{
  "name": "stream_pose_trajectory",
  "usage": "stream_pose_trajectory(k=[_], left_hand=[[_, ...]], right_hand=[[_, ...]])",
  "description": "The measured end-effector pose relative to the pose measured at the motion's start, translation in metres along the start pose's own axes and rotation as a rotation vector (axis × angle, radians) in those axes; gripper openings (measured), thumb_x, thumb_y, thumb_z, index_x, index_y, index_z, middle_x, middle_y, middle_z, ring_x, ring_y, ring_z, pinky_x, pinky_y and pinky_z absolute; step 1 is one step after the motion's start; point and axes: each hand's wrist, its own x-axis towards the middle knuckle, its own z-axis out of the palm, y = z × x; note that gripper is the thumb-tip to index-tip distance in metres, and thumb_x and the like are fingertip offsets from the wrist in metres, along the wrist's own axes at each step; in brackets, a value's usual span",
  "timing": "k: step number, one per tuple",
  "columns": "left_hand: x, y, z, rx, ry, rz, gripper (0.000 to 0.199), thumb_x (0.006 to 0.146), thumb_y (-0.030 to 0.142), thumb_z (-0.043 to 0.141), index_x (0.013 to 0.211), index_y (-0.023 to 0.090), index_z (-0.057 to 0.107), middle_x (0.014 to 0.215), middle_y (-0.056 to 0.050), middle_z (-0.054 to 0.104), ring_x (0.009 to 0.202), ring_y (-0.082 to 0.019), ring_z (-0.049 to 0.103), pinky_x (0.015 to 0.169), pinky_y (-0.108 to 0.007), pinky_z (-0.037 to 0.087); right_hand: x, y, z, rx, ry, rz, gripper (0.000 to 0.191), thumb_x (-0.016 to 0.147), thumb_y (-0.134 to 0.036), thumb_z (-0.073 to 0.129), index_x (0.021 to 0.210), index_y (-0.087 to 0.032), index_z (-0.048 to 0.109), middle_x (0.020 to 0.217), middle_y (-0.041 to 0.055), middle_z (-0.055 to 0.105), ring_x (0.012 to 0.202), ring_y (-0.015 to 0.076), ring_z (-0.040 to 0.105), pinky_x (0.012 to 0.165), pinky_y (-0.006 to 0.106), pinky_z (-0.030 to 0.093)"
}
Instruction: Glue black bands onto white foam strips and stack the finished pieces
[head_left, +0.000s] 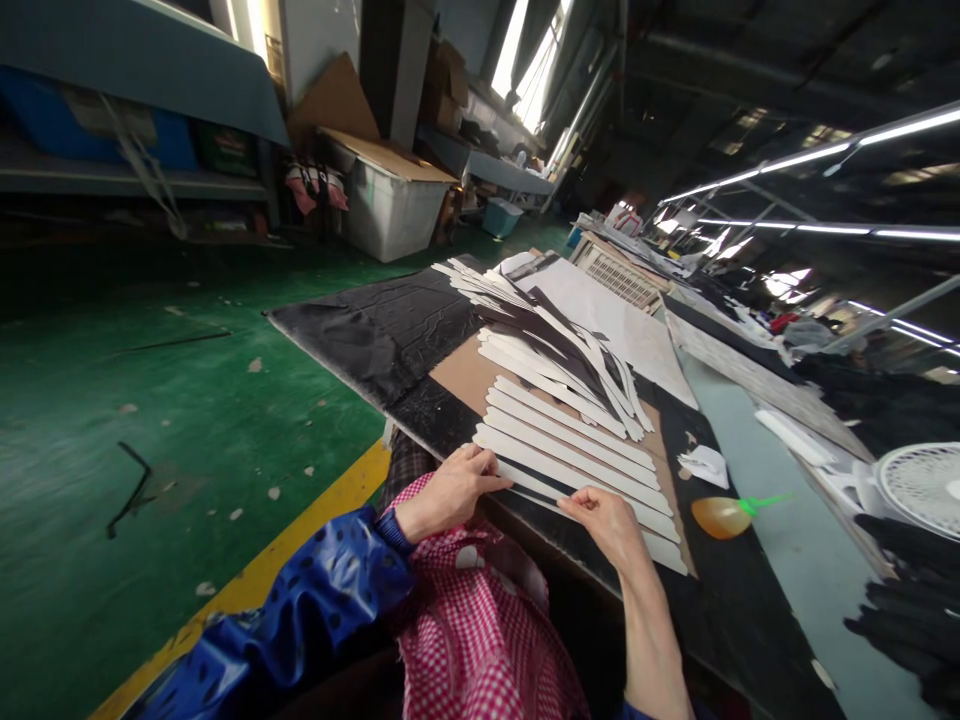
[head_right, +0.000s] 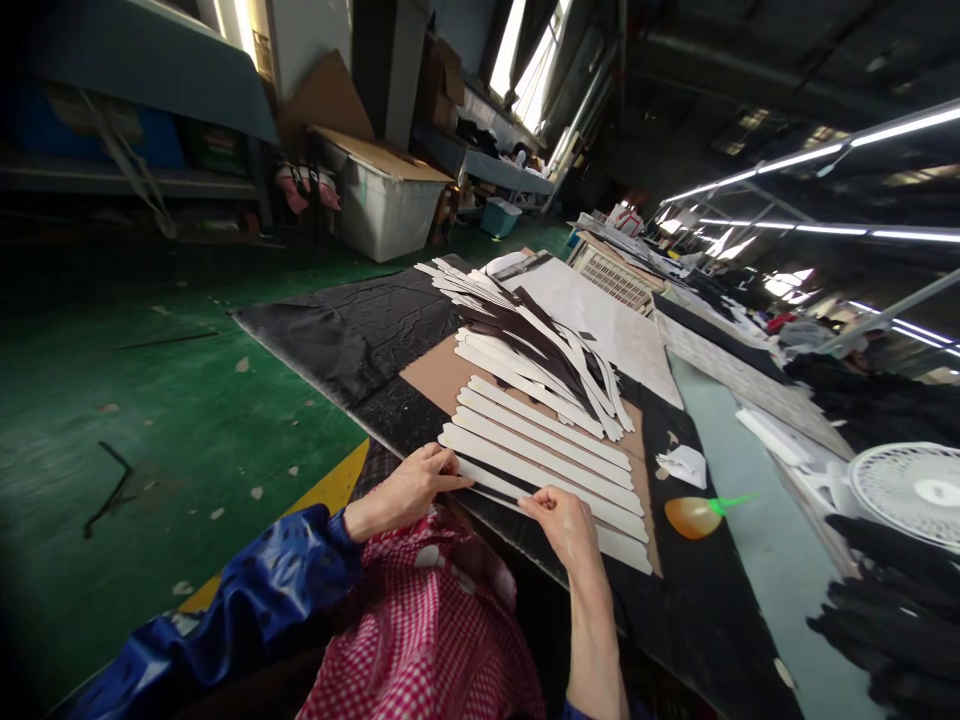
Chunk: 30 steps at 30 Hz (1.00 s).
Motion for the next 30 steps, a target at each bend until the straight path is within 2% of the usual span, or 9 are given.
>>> stream_pose_trajectory(k=[15,17,19,21,23,25,26,28,30], left_hand=[[0.001,0.007,0.001,0.024,0.006,-0.04,0.039,0.088,0.009,0.043,0.116,0.026,0.066,0.096,-0.007,0.055,0.091,-0.02,0.045,0.084,-0.034,0.038],[0.001,0.008,-0.004,-0.058,0.013,-0.044,0.039,0.089,0.01,0.041,0.114,0.024,0.067,0.096,-0.007,0.057,0.091,-0.02,0.046,0.085,-0.036,0.04],[0.0,0.007,-0.016,-0.271,0.041,-0.059,0.038,0.093,0.013,0.037,0.117,0.022,0.065,0.096,-0.008,0.059,0.091,-0.019,0.05,0.085,-0.034,0.042],[-0.002,0.005,-0.034,-0.54,0.129,-0.126,0.035,0.096,0.019,0.036,0.12,0.019,0.062,0.097,-0.007,0.061,0.089,-0.017,0.055,0.083,-0.031,0.045],[-0.003,0.004,-0.052,-0.712,0.299,-0.247,0.032,0.096,0.026,0.04,0.117,0.017,0.062,0.096,-0.006,0.062,0.086,-0.015,0.057,0.081,-0.029,0.047],[-0.002,0.007,-0.062,-0.719,0.46,-0.34,0.026,0.095,0.029,0.045,0.107,0.017,0.065,0.093,-0.005,0.062,0.085,-0.016,0.058,0.081,-0.03,0.047],[0.001,0.01,-0.062,-0.692,0.493,-0.349,0.024,0.094,0.029,0.046,0.101,0.018,0.066,0.092,-0.005,0.062,0.085,-0.016,0.058,0.081,-0.03,0.047],[0.01,0.022,-0.052,-0.639,0.434,-0.288,0.02,0.093,0.025,0.046,0.094,0.018,0.065,0.091,-0.005,0.063,0.087,-0.017,0.059,0.082,-0.032,0.047],[0.024,0.037,-0.029,-0.607,0.266,-0.163,0.021,0.092,0.019,0.043,0.093,0.019,0.064,0.091,-0.006,0.064,0.087,-0.018,0.059,0.082,-0.032,0.048]], right_hand=[[0.005,0.003,0.01,-0.154,-0.014,0.051,0.027,0.071,-0.049,0.062,0.064,-0.024,0.063,0.061,-0.0022,0.063,0.063,0.016,0.057,0.059,0.026,0.035],[0.005,0.0,0.009,-0.155,-0.027,0.046,0.026,0.072,-0.048,0.062,0.064,-0.024,0.063,0.062,-0.0019,0.064,0.064,0.0161,0.057,0.059,0.026,0.035],[0.005,-0.002,0.008,-0.17,-0.035,0.051,0.025,0.072,-0.047,0.062,0.064,-0.024,0.064,0.063,-0.0015,0.064,0.065,0.0163,0.057,0.059,0.026,0.035],[0.005,-0.005,0.007,-0.198,-0.037,0.06,0.024,0.072,-0.046,0.062,0.064,-0.024,0.064,0.063,-0.0014,0.063,0.065,0.0163,0.057,0.058,0.025,0.034],[0.004,-0.007,0.006,-0.222,-0.038,0.057,0.023,0.072,-0.045,0.062,0.064,-0.024,0.064,0.062,-0.0015,0.063,0.065,0.016,0.056,0.058,0.025,0.033],[0.004,-0.009,0.005,-0.244,-0.041,0.055,0.022,0.073,-0.044,0.062,0.064,-0.024,0.064,0.062,-0.0016,0.062,0.066,0.0158,0.056,0.058,0.025,0.033],[0.004,-0.009,0.005,-0.257,-0.04,0.06,0.022,0.073,-0.044,0.063,0.064,-0.024,0.064,0.062,-0.0016,0.062,0.066,0.0158,0.056,0.058,0.025,0.032],[0.005,-0.01,0.004,-0.283,-0.037,0.073,0.021,0.073,-0.044,0.063,0.065,-0.024,0.065,0.062,-0.0015,0.063,0.067,0.016,0.057,0.058,0.025,0.032],[0.006,-0.011,0.004,-0.304,-0.044,0.07,0.021,0.072,-0.044,0.064,0.064,-0.025,0.065,0.064,-0.0011,0.064,0.068,0.016,0.057,0.058,0.025,0.032]])
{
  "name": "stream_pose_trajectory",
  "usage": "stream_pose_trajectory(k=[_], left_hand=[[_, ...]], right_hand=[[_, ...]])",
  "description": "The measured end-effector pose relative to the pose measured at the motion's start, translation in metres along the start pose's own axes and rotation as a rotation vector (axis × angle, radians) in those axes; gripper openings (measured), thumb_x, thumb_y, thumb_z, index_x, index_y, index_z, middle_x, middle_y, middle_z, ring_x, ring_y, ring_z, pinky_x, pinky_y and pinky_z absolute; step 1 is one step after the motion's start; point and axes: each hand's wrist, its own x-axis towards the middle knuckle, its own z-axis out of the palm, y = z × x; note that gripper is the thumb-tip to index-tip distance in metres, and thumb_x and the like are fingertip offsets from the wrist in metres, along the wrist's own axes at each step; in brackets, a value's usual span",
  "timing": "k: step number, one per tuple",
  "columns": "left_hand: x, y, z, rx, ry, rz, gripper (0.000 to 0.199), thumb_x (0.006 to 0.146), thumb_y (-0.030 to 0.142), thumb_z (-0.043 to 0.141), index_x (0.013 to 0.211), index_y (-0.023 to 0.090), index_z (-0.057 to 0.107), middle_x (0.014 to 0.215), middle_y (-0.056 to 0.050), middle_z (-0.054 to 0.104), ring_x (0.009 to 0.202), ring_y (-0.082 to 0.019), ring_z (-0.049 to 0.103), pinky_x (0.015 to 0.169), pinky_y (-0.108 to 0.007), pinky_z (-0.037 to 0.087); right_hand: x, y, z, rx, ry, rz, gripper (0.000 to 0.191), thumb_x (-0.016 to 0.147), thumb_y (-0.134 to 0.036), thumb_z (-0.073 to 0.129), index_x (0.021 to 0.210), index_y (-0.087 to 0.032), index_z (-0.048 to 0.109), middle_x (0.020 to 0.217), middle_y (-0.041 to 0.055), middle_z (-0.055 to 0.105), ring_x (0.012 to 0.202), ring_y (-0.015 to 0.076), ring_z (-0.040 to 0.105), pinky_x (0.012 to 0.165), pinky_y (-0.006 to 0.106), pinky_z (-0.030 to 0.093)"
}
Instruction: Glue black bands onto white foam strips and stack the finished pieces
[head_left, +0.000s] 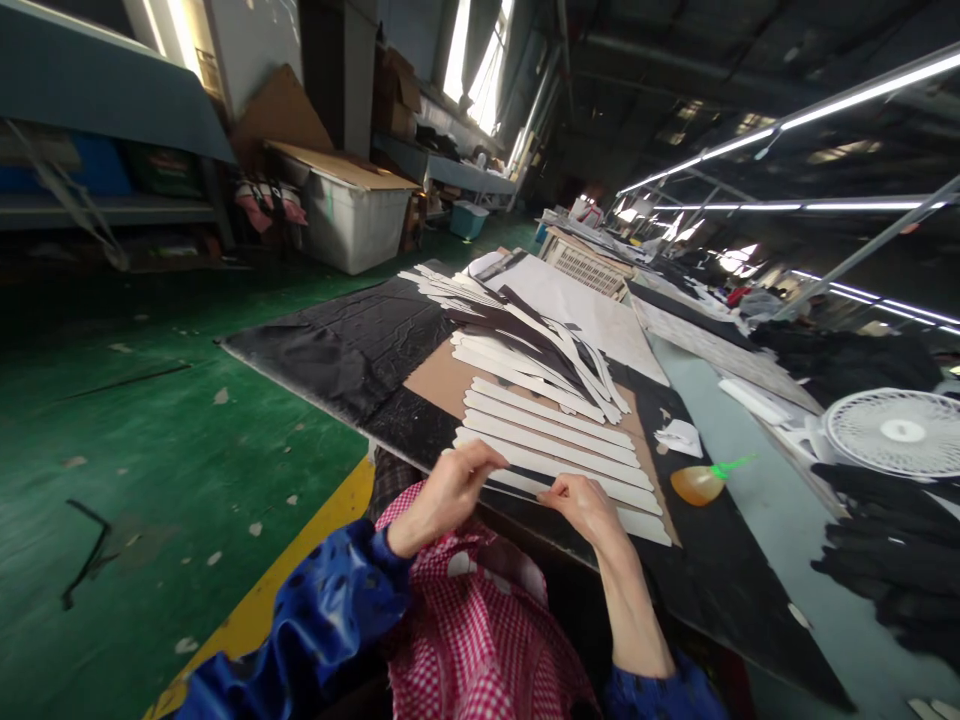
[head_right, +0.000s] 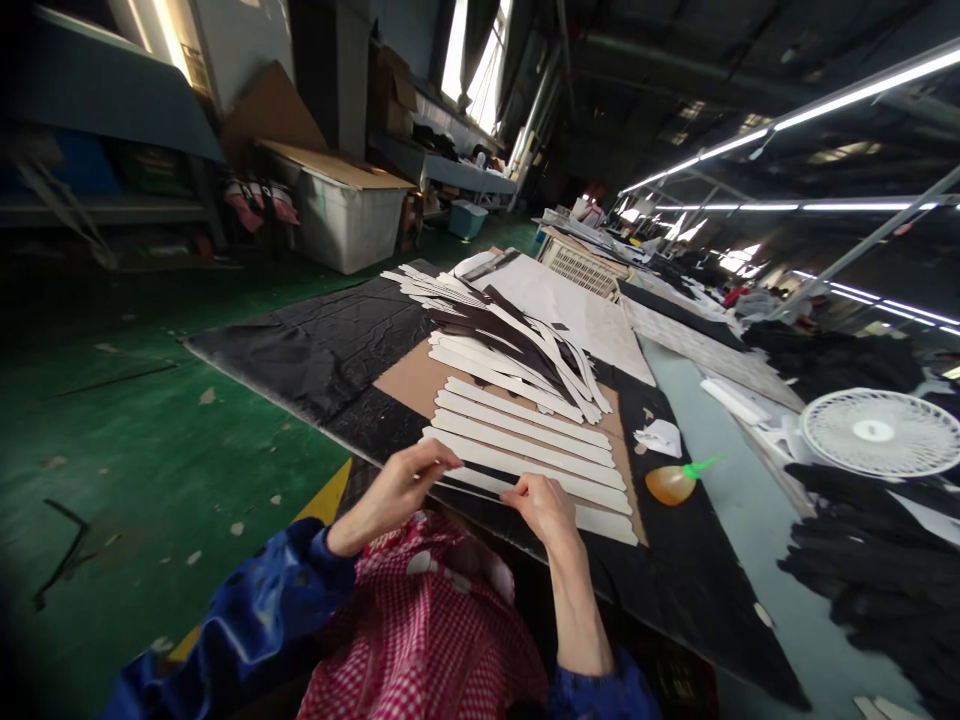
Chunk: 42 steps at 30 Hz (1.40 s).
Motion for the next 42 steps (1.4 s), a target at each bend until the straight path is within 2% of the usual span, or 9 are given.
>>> stream_pose_trajectory(k=[4,7,12,18,27,32,37,39,42], left_hand=[[0.009,-0.01,0.061,0.22,-0.271,0.1,0.032,0.086,0.005,0.037,0.1,0.017,0.063,0.091,-0.006,0.063,0.089,-0.018,0.055,0.083,-0.032,0.048],[0.013,-0.022,0.08,0.369,-0.342,0.062,0.036,0.079,-0.001,0.039,0.101,0.016,0.062,0.093,-0.006,0.062,0.091,-0.019,0.053,0.085,-0.032,0.047],[0.011,-0.031,0.08,0.448,-0.349,0.07,0.043,0.078,-0.003,0.039,0.11,0.015,0.062,0.095,-0.007,0.062,0.091,-0.02,0.051,0.085,-0.033,0.047],[0.009,-0.03,0.082,0.531,-0.357,0.131,0.042,0.085,0.003,0.04,0.115,0.019,0.063,0.095,-0.006,0.059,0.09,-0.02,0.048,0.083,-0.032,0.045],[0.01,-0.028,0.081,0.58,-0.405,0.137,0.027,0.086,0.011,0.049,0.099,0.023,0.069,0.097,-0.005,0.057,0.09,-0.02,0.045,0.08,-0.032,0.043],[0.012,-0.018,0.076,0.591,-0.454,0.136,0.03,0.083,0.005,0.046,0.098,0.02,0.068,0.095,-0.006,0.058,0.09,-0.021,0.048,0.081,-0.032,0.045],[0.015,-0.001,0.069,0.469,-0.263,0.116,0.038,0.083,0.002,0.04,0.109,0.017,0.063,0.095,-0.006,0.061,0.087,-0.02,0.05,0.082,-0.033,0.047],[0.019,0.002,0.078,0.437,-0.22,0.12,0.036,0.085,0.003,0.038,0.104,0.017,0.065,0.094,-0.007,0.061,0.088,-0.02,0.051,0.082,-0.034,0.048],[0.029,-0.005,0.106,0.354,-0.343,0.131,0.035,0.086,0.003,0.036,0.103,0.017,0.064,0.095,-0.007,0.061,0.091,-0.018,0.055,0.084,-0.031,0.049]], right_hand=[[0.0,-0.005,-0.002,-0.05,-0.002,-0.03,0.025,0.073,-0.048,0.062,0.065,-0.025,0.066,0.065,0.0011,0.064,0.067,0.017,0.056,0.056,0.026,0.029],[0.0,0.001,-0.003,-0.023,0.018,-0.022,0.029,0.071,-0.051,0.063,0.063,-0.024,0.064,0.061,0.0011,0.062,0.063,0.0166,0.054,0.055,0.026,0.029],[0.001,0.045,-0.012,0.278,0.025,-0.061,0.025,0.066,-0.046,0.067,0.065,-0.02,0.065,0.06,-0.0007,0.061,0.061,0.0149,0.054,0.056,0.024,0.034],[-0.003,0.082,-0.017,0.342,0.09,-0.007,0.024,0.064,-0.044,0.067,0.062,-0.019,0.065,0.06,-0.0003,0.062,0.063,0.0159,0.055,0.058,0.025,0.037],[-0.003,0.073,-0.012,0.214,0.081,0.051,0.018,0.064,-0.039,0.067,0.062,-0.021,0.066,0.06,-0.0019,0.064,0.062,0.015,0.056,0.057,0.024,0.034],[-0.003,0.068,-0.012,0.093,0.074,0.065,0.015,0.067,-0.037,0.066,0.065,-0.022,0.066,0.065,-0.0017,0.066,0.066,0.0151,0.058,0.058,0.024,0.032],[-0.004,0.064,-0.015,0.034,0.066,0.064,0.012,0.069,-0.033,0.067,0.063,-0.023,0.065,0.063,-0.0018,0.064,0.066,0.0145,0.056,0.057,0.024,0.03],[-0.004,0.06,-0.017,0.022,0.057,0.074,0.012,0.069,-0.034,0.068,0.064,-0.022,0.066,0.065,-0.0012,0.064,0.067,0.0148,0.057,0.057,0.025,0.03],[-0.005,0.054,-0.019,-0.005,0.042,0.093,0.014,0.07,-0.036,0.068,0.067,-0.023,0.067,0.069,0.0007,0.066,0.069,0.0162,0.057,0.058,0.025,0.03]])
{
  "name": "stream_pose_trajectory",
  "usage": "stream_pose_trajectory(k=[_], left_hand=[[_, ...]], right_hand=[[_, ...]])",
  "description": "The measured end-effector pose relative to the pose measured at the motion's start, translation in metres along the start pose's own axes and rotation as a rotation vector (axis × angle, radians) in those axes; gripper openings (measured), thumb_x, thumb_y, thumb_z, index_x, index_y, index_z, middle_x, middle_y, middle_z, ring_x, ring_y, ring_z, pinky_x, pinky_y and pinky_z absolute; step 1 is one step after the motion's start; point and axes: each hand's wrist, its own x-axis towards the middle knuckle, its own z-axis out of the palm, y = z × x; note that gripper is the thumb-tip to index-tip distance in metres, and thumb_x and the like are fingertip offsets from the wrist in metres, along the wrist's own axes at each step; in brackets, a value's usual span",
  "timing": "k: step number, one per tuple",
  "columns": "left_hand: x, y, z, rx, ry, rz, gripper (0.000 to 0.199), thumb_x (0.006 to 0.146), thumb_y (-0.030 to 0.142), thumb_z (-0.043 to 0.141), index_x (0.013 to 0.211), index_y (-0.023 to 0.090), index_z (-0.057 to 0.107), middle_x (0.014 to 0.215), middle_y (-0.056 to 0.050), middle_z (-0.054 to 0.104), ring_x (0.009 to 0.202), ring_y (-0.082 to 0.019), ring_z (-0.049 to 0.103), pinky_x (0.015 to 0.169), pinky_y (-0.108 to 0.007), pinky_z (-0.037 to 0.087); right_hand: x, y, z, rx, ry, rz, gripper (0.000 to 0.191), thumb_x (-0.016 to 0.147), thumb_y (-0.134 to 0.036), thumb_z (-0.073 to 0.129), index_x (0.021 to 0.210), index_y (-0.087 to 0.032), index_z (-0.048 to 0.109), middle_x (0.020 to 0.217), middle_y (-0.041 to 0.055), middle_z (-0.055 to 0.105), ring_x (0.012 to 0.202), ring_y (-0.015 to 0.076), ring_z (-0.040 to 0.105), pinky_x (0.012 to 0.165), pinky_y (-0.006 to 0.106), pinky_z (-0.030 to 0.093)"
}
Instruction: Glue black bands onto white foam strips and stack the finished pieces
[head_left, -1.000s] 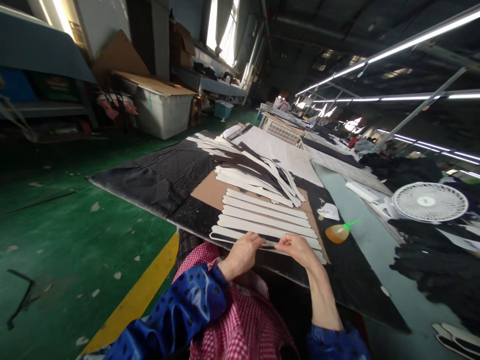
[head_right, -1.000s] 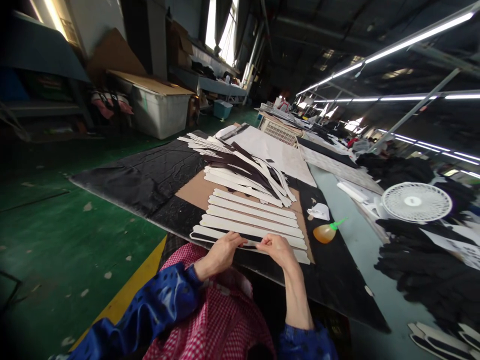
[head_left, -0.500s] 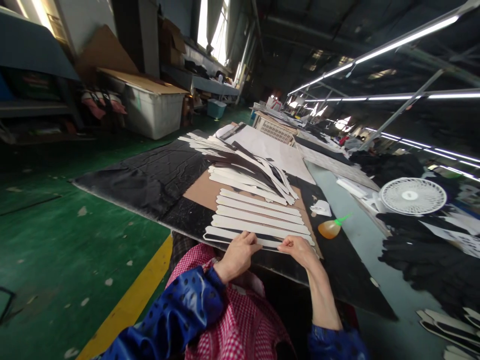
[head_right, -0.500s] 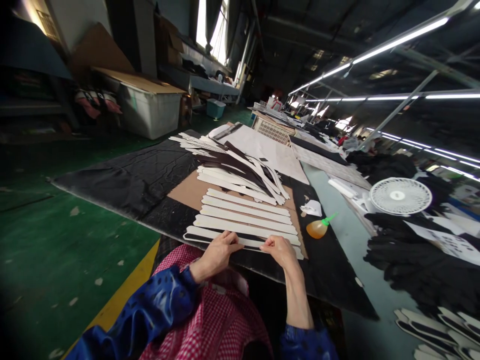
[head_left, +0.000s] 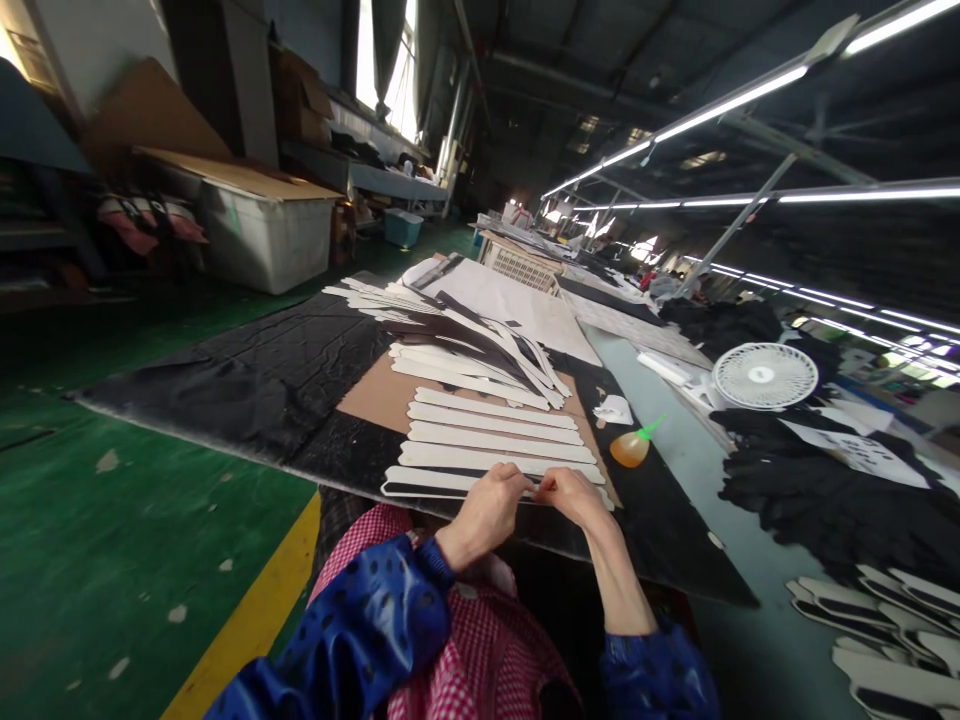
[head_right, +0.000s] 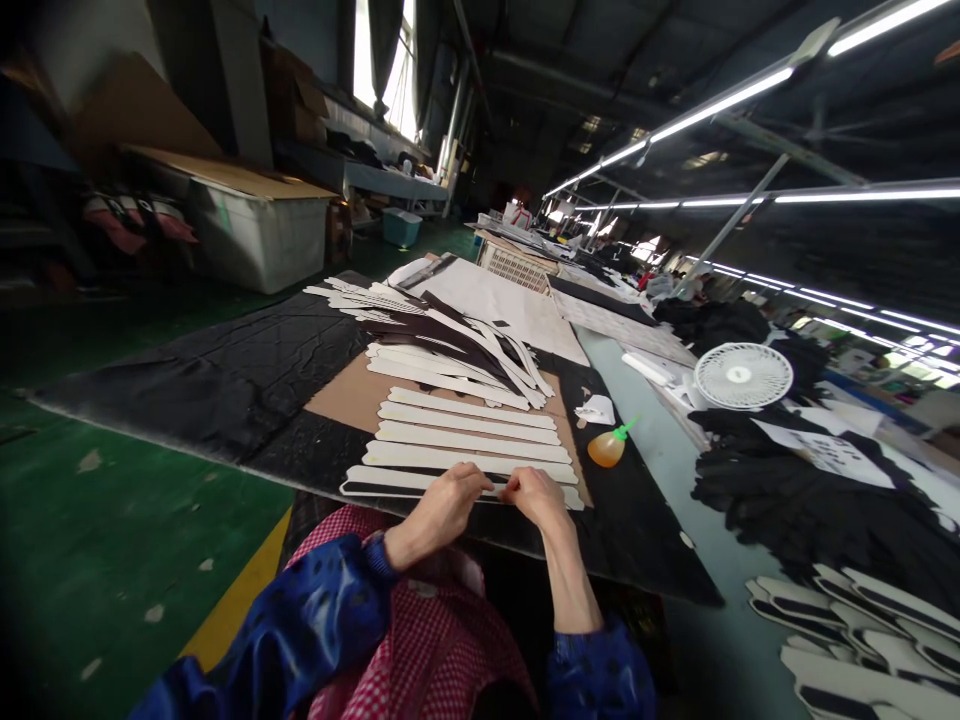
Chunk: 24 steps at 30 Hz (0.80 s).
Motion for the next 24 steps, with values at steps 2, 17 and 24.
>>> stream_pose_trajectory(k=[2,17,24], left_hand=[[0.012,-0.003,0.02,-0.013,-0.079,-0.02,0.033,0.086,0.004,0.039,0.105,0.016,0.063,0.097,-0.007,0.062,0.094,-0.018,0.057,0.087,-0.031,0.049],[0.02,-0.013,0.041,0.214,-0.202,0.039,0.044,0.084,0.003,0.042,0.118,0.022,0.062,0.1,-0.007,0.058,0.089,-0.02,0.05,0.085,-0.033,0.047],[0.02,-0.004,0.039,0.294,-0.225,0.067,0.026,0.09,0.025,0.051,0.113,0.03,0.063,0.1,-0.006,0.052,0.093,-0.023,0.047,0.081,-0.036,0.046]], right_hand=[[0.0,-0.002,-0.001,-0.028,0.019,0.014,0.017,0.069,-0.039,0.069,0.069,-0.023,0.067,0.069,0.0017,0.066,0.069,0.0172,0.057,0.057,0.026,0.03],[0.0,0.116,-0.02,0.52,0.098,0.102,0.017,0.056,-0.03,0.073,0.061,-0.016,0.068,0.061,0.0019,0.066,0.063,0.017,0.06,0.062,0.026,0.044],[0.002,0.125,-0.012,0.438,0.142,0.13,0.015,0.06,-0.031,0.072,0.066,-0.017,0.068,0.067,0.0026,0.069,0.07,0.0182,0.063,0.067,0.026,0.044]])
